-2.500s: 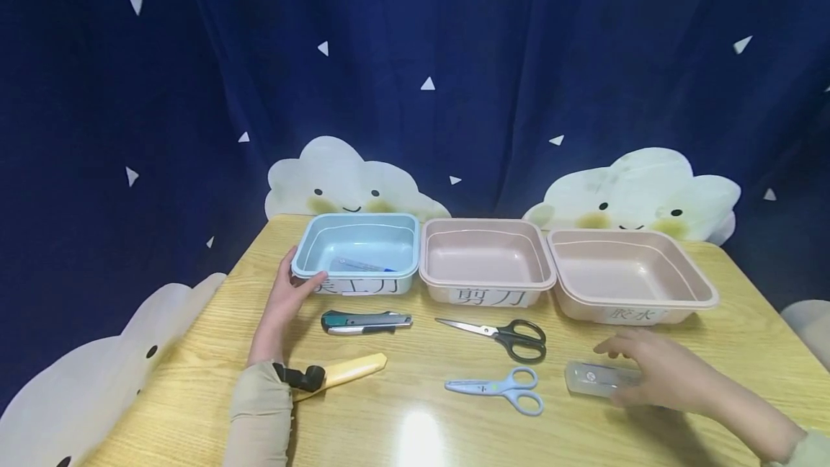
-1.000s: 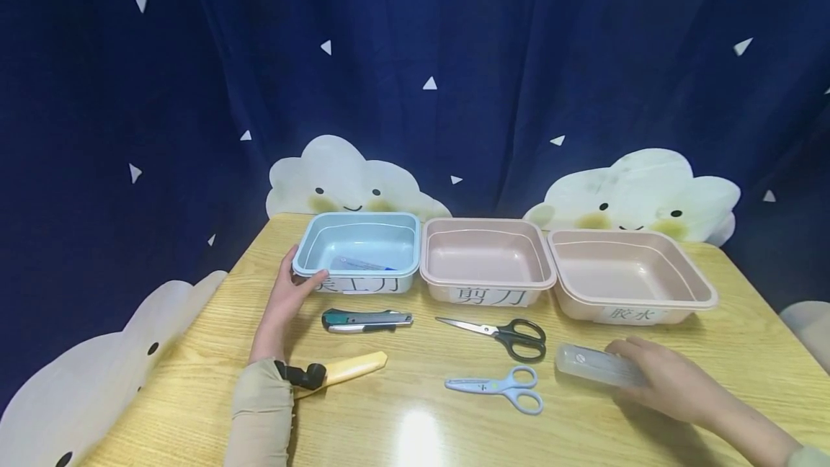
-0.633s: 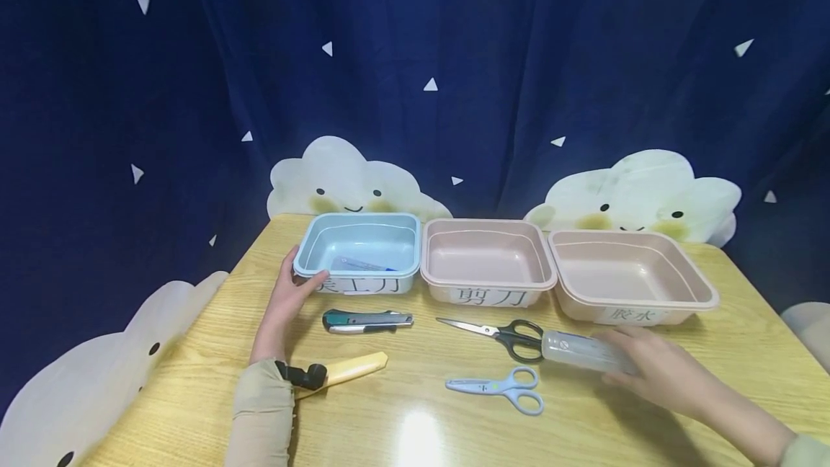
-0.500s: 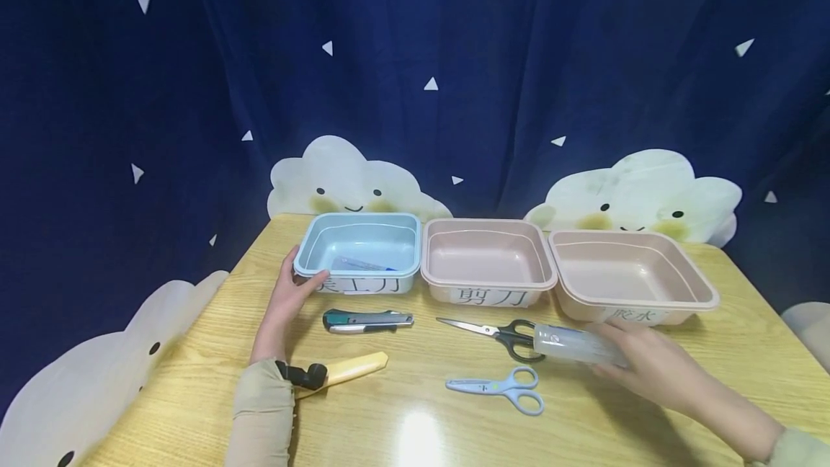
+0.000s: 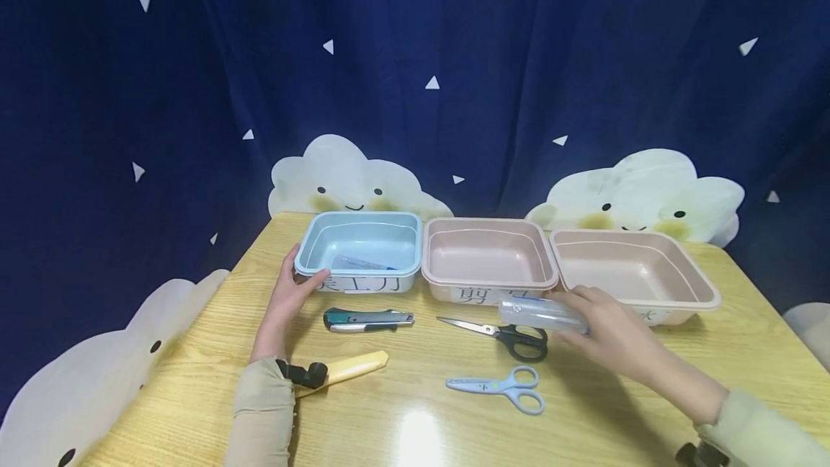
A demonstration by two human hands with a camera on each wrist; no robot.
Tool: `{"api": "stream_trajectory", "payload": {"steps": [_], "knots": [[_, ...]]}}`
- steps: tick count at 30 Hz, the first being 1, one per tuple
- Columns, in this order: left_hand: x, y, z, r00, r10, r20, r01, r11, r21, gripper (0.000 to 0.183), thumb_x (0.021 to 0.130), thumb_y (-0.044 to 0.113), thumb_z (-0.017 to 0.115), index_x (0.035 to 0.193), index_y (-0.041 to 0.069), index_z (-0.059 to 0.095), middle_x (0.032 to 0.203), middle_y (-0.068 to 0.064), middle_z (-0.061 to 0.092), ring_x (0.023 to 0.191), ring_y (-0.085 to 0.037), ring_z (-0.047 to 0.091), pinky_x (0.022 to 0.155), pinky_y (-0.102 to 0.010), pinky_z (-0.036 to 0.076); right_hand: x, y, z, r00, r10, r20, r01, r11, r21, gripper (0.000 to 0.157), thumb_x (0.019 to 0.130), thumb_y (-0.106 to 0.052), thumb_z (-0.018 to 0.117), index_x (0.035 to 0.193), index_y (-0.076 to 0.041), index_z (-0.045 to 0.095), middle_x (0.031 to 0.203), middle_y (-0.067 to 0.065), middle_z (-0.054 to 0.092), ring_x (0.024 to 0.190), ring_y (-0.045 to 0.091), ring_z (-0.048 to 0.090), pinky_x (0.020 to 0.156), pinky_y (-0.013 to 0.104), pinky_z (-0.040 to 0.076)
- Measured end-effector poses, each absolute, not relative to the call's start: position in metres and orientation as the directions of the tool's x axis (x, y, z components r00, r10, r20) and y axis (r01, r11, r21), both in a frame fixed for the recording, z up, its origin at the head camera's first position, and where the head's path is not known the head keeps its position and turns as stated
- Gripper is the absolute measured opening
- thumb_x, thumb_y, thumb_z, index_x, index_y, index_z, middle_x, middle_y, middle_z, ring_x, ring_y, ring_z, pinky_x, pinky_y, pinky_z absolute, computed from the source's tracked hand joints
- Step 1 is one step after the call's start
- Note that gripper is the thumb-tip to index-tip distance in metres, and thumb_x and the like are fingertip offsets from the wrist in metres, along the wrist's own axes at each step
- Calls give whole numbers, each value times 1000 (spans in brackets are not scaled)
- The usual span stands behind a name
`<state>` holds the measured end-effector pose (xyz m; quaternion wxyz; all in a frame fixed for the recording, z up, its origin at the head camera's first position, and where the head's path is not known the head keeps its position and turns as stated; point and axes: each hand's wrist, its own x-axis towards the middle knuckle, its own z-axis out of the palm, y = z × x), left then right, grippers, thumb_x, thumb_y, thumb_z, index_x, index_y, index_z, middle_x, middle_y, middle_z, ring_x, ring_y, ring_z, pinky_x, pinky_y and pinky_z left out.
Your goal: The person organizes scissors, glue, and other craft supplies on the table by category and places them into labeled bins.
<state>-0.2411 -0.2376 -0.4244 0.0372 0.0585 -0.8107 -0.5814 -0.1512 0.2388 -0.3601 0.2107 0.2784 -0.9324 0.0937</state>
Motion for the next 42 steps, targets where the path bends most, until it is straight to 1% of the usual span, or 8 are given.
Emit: {"api": "stream_trajectory", "payload": {"steps": [5, 11, 19, 21, 24, 29, 32, 42], "knots": [[-242, -237, -425, -989, -144, -20, -66, 318, 946, 94, 81, 35, 67, 147, 24, 2, 152, -10, 13, 137, -33, 19, 111, -52, 13, -160, 229, -354, -743, -487, 459, -572, 818, -57, 51, 68, -30, 77, 112, -10, 63, 94, 6, 63, 83, 22, 60, 67, 41, 51], [-243, -236, -425, -990, -143, -18, -63, 321, 945, 94, 81, 35, 67, 147, 24, 1, 152, -9, 12, 137, -33, 18, 111, -51, 13, -169, 213, -348, -736, -501, 454, -599, 796, -92, 50, 70, -29, 77, 113, -9, 62, 98, 10, 63, 90, 26, 60, 74, 44, 51], [-243, -235, -425, -991, -135, -5, -47, 307, 951, 93, 82, 32, 67, 147, 22, 2, 152, -11, 13, 137, -33, 19, 111, -49, 16, -184, 194, -348, -667, -568, 482, -681, 728, -85, 50, 72, -27, 75, 113, -4, 60, 93, 6, 61, 79, 17, 55, 72, 38, 49], [-244, -235, -425, -992, -129, -2, -41, 299, 953, 93, 82, 32, 67, 147, 22, 1, 152, -11, 12, 137, -33, 19, 111, -49, 16, -187, 189, -349, -655, -577, 489, -692, 717, -80, 50, 73, -28, 74, 114, -3, 59, 94, 7, 61, 80, 17, 55, 73, 38, 50], [-243, -235, -426, -991, -134, -12, -52, 296, 954, 93, 82, 32, 67, 147, 24, 2, 152, -10, 12, 137, -33, 19, 111, -50, 15, -193, 182, -350, -647, -588, 485, -708, 700, -95, 49, 75, -28, 73, 115, -3, 59, 96, 7, 62, 81, 17, 57, 73, 37, 50], [-241, -236, -425, -990, -141, -14, -57, 306, 950, 93, 81, 34, 67, 147, 23, 2, 152, -10, 13, 137, -33, 19, 111, -51, 13, -201, 170, -351, -633, -616, 469, -733, 672, -107, 48, 76, -25, 73, 114, -1, 58, 97, 10, 63, 90, 25, 59, 80, 40, 48], [-241, -235, -425, -990, -142, -14, -57, 305, 951, 93, 82, 34, 67, 147, 23, 2, 152, -10, 13, 137, -33, 19, 111, -51, 14, -205, 163, -351, -619, -632, 467, -744, 662, -90, 47, 76, -23, 72, 114, 1, 58, 96, 12, 63, 90, 27, 59, 81, 41, 47], [-242, -235, -427, -989, -147, -20, -65, 303, 951, 93, 81, 34, 67, 147, 24, 2, 152, -9, 13, 137, -32, 19, 111, -52, 13, -217, 133, -349, -614, -664, 428, -753, 655, -65, 44, 79, -21, 69, 115, 1, 56, 98, 12, 62, 92, 26, 58, 83, 40, 48]]}}
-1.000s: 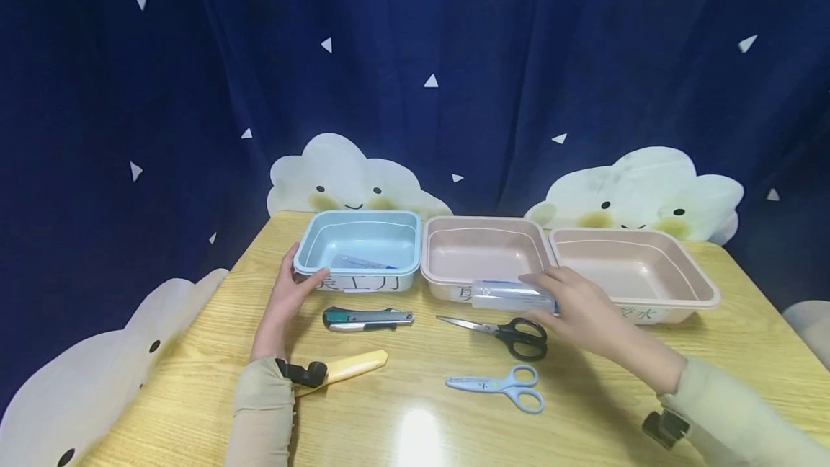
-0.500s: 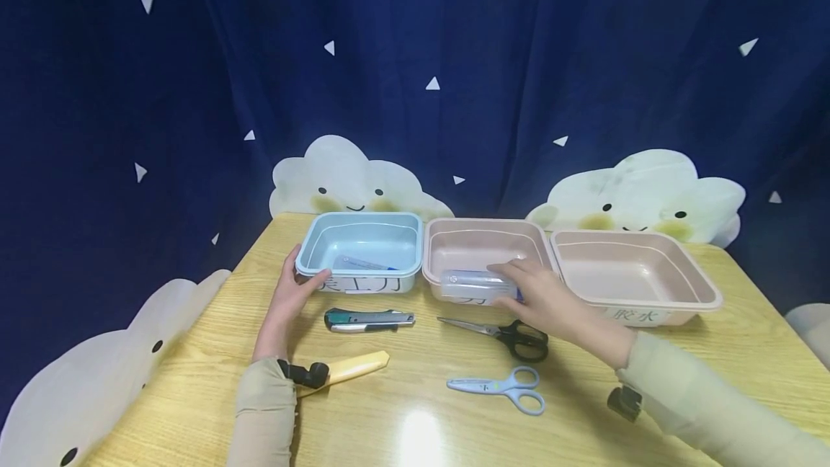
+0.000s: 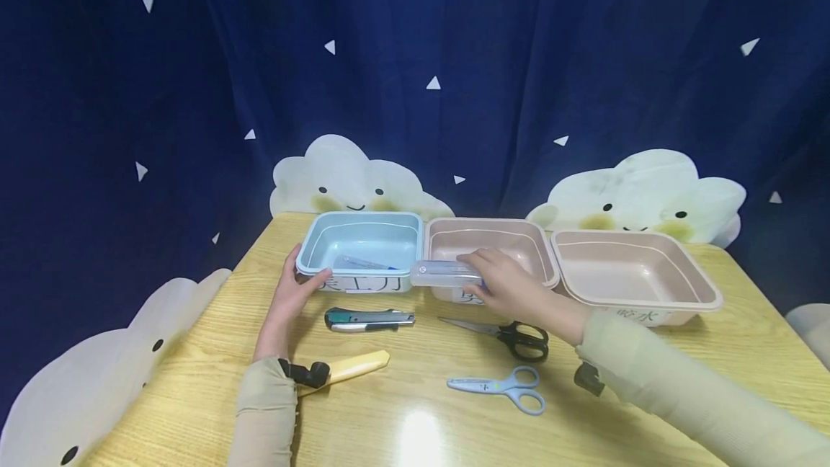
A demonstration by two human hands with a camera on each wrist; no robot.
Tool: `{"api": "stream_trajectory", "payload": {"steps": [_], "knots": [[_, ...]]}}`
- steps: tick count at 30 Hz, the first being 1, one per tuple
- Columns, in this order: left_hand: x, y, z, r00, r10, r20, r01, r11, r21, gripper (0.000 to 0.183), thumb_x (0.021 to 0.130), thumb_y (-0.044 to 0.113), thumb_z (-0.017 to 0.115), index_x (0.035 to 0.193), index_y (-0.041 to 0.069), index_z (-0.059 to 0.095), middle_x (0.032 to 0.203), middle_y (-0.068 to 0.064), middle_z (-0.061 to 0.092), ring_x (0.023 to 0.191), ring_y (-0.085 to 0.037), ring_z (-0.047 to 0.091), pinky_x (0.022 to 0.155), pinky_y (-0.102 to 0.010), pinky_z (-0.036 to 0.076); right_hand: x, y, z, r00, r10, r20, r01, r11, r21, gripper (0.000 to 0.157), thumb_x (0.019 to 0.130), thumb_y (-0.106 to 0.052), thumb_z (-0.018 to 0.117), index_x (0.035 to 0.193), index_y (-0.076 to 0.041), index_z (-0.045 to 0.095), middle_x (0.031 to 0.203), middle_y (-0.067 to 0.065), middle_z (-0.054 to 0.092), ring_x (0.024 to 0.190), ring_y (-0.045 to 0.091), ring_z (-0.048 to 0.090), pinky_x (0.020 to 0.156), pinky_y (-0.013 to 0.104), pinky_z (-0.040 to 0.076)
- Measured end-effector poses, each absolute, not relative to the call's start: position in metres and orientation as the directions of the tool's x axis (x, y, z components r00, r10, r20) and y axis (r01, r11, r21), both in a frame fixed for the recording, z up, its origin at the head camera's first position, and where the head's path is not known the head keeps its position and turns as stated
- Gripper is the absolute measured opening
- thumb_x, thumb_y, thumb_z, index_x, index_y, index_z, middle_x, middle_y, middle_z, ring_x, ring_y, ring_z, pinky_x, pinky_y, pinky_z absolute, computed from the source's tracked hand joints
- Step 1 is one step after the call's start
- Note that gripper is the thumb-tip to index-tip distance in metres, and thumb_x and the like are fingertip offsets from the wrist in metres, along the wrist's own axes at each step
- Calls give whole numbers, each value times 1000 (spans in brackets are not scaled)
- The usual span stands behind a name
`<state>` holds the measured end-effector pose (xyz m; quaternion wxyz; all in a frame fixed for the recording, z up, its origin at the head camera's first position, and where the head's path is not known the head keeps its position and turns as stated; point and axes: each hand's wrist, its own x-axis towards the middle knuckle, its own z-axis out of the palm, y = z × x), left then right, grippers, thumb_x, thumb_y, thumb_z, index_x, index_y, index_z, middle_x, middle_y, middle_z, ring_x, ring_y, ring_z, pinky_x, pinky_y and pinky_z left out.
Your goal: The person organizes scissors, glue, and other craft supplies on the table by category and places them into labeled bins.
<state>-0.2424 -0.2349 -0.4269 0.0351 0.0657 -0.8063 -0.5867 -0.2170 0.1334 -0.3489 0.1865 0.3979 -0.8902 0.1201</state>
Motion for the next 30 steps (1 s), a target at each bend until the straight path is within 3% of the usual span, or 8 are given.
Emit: {"api": "stream_trajectory", "payload": {"steps": [5, 17, 26, 30], "knots": [[-242, -234, -427, -989, -144, -16, -59, 303, 951, 93, 81, 34, 67, 147, 23, 2, 152, -10, 13, 137, -32, 19, 111, -51, 12, -222, 119, -351, -612, -684, 396, -761, 646, -59, 44, 80, -18, 70, 116, 2, 55, 101, 12, 58, 90, 23, 57, 81, 38, 49], [-243, -236, -429, -990, -144, -5, -47, 295, 954, 94, 81, 34, 68, 147, 24, 2, 152, -9, 13, 137, -32, 19, 111, -51, 13, -240, 87, -349, -588, -660, 468, -774, 628, -88, 40, 81, -15, 68, 113, 5, 55, 107, 18, 59, 97, 28, 58, 86, 39, 48], [-242, -236, -427, -989, -144, -16, -59, 299, 952, 94, 81, 36, 67, 147, 25, 1, 153, -8, 11, 138, -32, 18, 111, -51, 11, -253, 67, -347, -649, -620, 441, -735, 660, -153, 40, 82, -15, 66, 115, 5, 56, 94, 13, 60, 82, 22, 57, 76, 36, 50], [-242, -236, -427, -989, -146, -18, -61, 299, 952, 94, 81, 36, 67, 147, 26, 1, 153, -8, 11, 138, -31, 17, 112, -51, 11, -257, 56, -346, -680, -611, 405, -715, 674, -184, 42, 83, -16, 65, 117, 7, 54, 104, 16, 61, 93, 26, 59, 84, 37, 49]]}}
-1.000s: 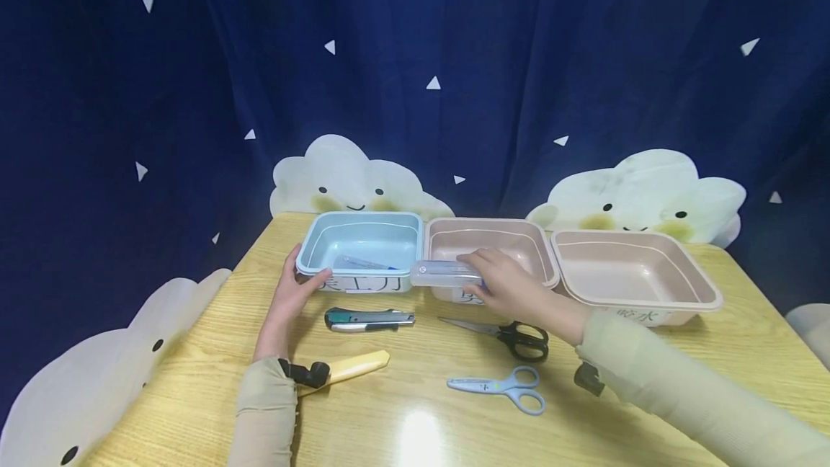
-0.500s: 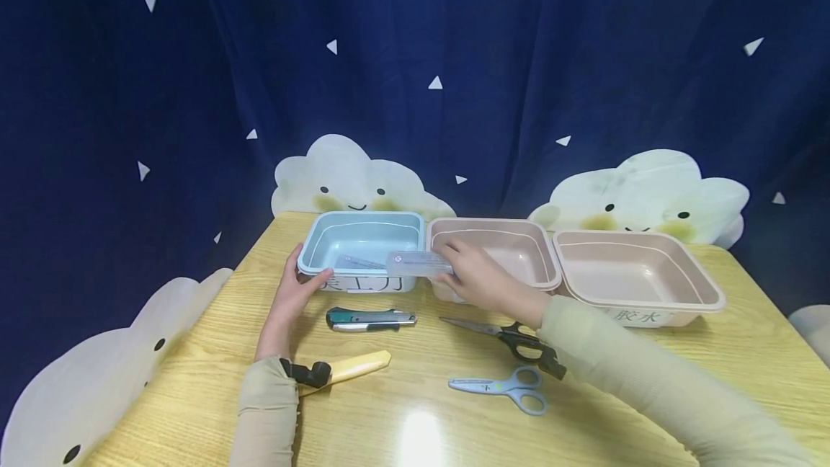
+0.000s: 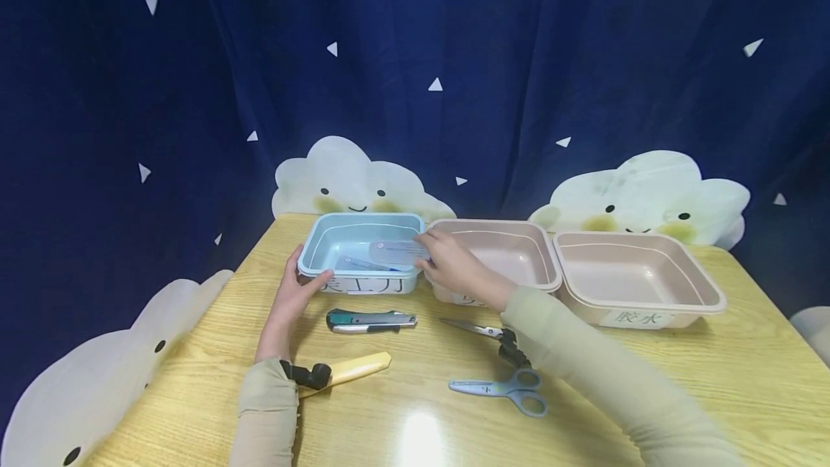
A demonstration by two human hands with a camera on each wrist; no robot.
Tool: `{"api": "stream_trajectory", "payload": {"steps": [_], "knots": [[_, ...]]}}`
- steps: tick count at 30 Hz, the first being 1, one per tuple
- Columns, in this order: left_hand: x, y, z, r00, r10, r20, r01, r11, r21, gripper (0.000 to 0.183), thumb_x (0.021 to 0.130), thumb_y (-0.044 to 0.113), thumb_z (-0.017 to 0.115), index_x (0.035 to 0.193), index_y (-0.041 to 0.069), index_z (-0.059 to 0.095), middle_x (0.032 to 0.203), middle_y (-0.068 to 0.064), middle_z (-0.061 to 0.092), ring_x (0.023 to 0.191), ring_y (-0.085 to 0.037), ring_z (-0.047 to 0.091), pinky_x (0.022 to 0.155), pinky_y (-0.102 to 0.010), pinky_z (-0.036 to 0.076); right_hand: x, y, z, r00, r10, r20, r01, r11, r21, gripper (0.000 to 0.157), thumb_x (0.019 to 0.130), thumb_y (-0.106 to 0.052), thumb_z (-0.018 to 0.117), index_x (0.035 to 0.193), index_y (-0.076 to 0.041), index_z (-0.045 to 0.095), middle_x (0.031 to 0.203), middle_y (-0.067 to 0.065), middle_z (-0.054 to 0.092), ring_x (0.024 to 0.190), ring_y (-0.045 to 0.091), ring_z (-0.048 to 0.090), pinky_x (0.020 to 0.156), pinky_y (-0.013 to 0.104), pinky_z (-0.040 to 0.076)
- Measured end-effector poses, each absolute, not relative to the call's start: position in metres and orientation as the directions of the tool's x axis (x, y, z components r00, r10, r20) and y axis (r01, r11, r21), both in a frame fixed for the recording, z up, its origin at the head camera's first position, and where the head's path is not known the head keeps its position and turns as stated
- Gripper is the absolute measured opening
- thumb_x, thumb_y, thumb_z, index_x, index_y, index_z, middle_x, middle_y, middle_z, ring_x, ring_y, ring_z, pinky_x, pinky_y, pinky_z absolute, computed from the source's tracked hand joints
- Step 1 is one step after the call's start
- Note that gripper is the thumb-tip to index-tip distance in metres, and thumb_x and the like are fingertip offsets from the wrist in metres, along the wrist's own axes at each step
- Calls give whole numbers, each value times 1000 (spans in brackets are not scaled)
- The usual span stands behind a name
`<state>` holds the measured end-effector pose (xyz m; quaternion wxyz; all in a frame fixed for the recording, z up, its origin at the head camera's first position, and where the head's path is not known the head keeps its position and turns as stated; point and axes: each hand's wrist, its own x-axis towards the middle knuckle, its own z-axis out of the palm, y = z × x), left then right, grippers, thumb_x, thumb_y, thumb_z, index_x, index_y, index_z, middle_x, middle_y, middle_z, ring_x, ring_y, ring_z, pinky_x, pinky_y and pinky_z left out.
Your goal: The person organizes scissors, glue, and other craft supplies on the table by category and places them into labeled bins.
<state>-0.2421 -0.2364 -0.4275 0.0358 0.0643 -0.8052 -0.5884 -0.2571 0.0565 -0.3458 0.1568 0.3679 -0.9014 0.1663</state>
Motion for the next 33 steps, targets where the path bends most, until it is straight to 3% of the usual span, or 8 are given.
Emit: {"api": "stream_trajectory", "payload": {"steps": [7, 15, 22, 33], "knots": [[-244, -237, -428, -990, -141, -7, -50, 303, 952, 94, 81, 35, 67, 147, 25, 2, 153, -8, 12, 138, -32, 18, 112, -50, 13, -265, 39, -348, -739, -592, 320, -663, 722, -195, 43, 86, -19, 62, 119, 5, 53, 111, 17, 58, 101, 29, 57, 90, 38, 47], [-246, -237, -431, -990, -140, -3, -46, 301, 953, 93, 81, 34, 67, 147, 25, 2, 152, -9, 12, 138, -32, 17, 112, -50, 13, -273, 22, -354, -756, -594, 276, -652, 724, -225, 43, 86, -15, 61, 122, 6, 51, 118, 20, 56, 109, 32, 53, 97, 38, 43], [-246, -238, -431, -988, -157, -6, -55, 308, 950, 94, 80, 36, 68, 147, 24, 2, 152, -8, 13, 138, -31, 17, 112, -49, 14, -281, 9, -359, -764, -588, 266, -637, 753, -164, 41, 86, -17, 61, 121, 4, 53, 110, 16, 59, 102, 29, 57, 89, 37, 47], [-243, -236, -429, -990, -143, 4, -40, 306, 951, 92, 83, 34, 65, 147, 22, 1, 152, -10, 12, 137, -33, 19, 111, -48, 16, -294, -8, -365, -805, -545, 235, -587, 789, -180, 37, 87, -17, 61, 118, 1, 54, 104, 15, 59, 99, 29, 57, 88, 39, 48]]}}
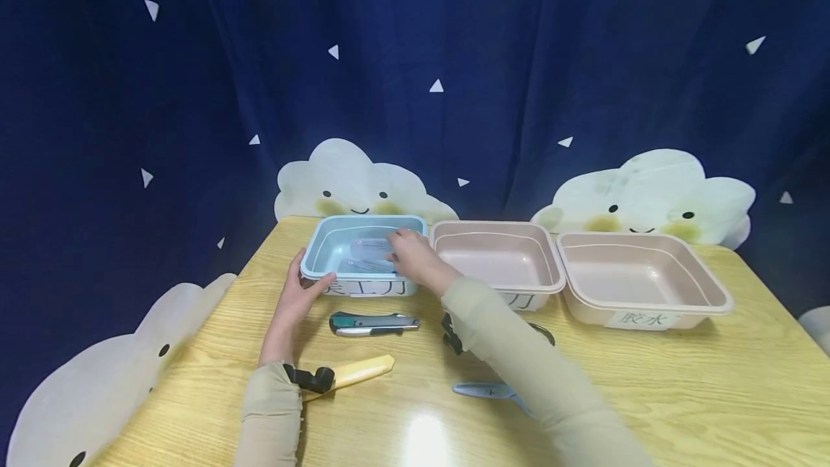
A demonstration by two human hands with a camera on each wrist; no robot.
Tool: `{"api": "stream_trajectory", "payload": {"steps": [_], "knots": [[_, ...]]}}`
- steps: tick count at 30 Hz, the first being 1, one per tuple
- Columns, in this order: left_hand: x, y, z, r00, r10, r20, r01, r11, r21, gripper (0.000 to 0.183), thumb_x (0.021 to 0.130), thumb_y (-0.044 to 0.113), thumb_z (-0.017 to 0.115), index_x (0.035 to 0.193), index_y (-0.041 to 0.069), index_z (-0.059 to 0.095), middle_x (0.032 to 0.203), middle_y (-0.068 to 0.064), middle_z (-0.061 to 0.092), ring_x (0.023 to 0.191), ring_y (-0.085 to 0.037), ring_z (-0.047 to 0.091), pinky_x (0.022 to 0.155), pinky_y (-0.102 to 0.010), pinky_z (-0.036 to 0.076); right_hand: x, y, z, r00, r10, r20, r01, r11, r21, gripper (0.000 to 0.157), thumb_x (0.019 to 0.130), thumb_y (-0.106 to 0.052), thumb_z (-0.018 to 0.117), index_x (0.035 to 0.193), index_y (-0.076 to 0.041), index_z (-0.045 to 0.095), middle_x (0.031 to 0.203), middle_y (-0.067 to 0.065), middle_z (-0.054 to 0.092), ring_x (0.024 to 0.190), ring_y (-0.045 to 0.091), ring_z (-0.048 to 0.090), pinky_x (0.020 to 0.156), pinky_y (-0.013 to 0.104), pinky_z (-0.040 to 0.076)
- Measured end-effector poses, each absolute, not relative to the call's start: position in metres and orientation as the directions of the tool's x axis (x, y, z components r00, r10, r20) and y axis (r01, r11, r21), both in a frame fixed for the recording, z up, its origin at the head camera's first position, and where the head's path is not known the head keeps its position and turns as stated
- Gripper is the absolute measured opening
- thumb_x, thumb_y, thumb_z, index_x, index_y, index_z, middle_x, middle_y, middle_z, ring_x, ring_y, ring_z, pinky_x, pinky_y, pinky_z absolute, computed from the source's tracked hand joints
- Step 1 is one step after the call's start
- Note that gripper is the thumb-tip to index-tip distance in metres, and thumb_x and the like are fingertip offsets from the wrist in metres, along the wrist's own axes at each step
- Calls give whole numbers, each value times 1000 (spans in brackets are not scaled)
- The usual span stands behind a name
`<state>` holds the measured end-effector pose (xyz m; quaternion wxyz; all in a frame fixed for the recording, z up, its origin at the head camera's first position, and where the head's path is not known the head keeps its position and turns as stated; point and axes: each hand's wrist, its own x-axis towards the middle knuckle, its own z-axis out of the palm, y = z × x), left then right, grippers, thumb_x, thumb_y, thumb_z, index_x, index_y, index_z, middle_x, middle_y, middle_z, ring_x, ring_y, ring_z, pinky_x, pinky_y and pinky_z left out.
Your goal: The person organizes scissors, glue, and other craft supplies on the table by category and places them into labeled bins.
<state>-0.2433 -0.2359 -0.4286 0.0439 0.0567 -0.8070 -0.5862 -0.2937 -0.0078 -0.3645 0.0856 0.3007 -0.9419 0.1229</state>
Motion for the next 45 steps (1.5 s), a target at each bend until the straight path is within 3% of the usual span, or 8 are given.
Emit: {"api": "stream_trajectory", "payload": {"steps": [4, 14, 24, 35, 45], "knots": [[-243, -236, -430, -988, -152, -8, -53, 297, 953, 93, 81, 34, 67, 147, 23, 2, 152, -8, 13, 137, -31, 20, 112, -48, 16, -299, -12, -369, -803, -551, 227, -591, 785, -185, 36, 86, -16, 62, 116, 1, 55, 101, 14, 60, 96, 29, 58, 87, 37, 48], [-243, -235, -430, -988, -152, -16, -58, 278, 959, 93, 82, 33, 67, 147, 24, 2, 152, -8, 13, 137, -30, 20, 112, -45, 18, -307, -18, -376, -832, -543, 115, -555, 805, -212, 41, 86, -17, 62, 123, -1, 52, 113, 13, 58, 107, 27, 55, 96, 35, 44], [-244, -233, -430, -989, -150, -11, -51, 268, 962, 92, 82, 31, 67, 147, 22, 3, 152, -8, 14, 137, -31, 20, 111, -45, 19, -318, -21, -377, -833, -552, 40, -548, 811, -206, 35, 86, -17, 62, 117, -4, 57, 108, 10, 61, 104, 24, 56, 94, 33, 45], [-243, -232, -427, -989, -151, -3, -42, 253, 967, 90, 83, 27, 67, 147, 21, 4, 152, -9, 15, 137, -31, 22, 111, -44, 22, -313, -23, -375, -827, -552, 109, -562, 809, -171, 40, 82, 1, 56, 121, -8, 56, 118, 8, 61, 109, 24, 56, 95, 34, 45], [-245, -233, -428, -989, -145, 13, -23, 242, 970, 89, 83, 26, 66, 147, 22, 5, 152, -10, 15, 136, -32, 22, 111, -45, 20, -292, -7, -368, -740, -629, 238, -672, 695, -256, 25, 83, 1, 55, 106, -3, 64, 105, 10, 63, 102, 23, 59, 90, 30, 48]]}}
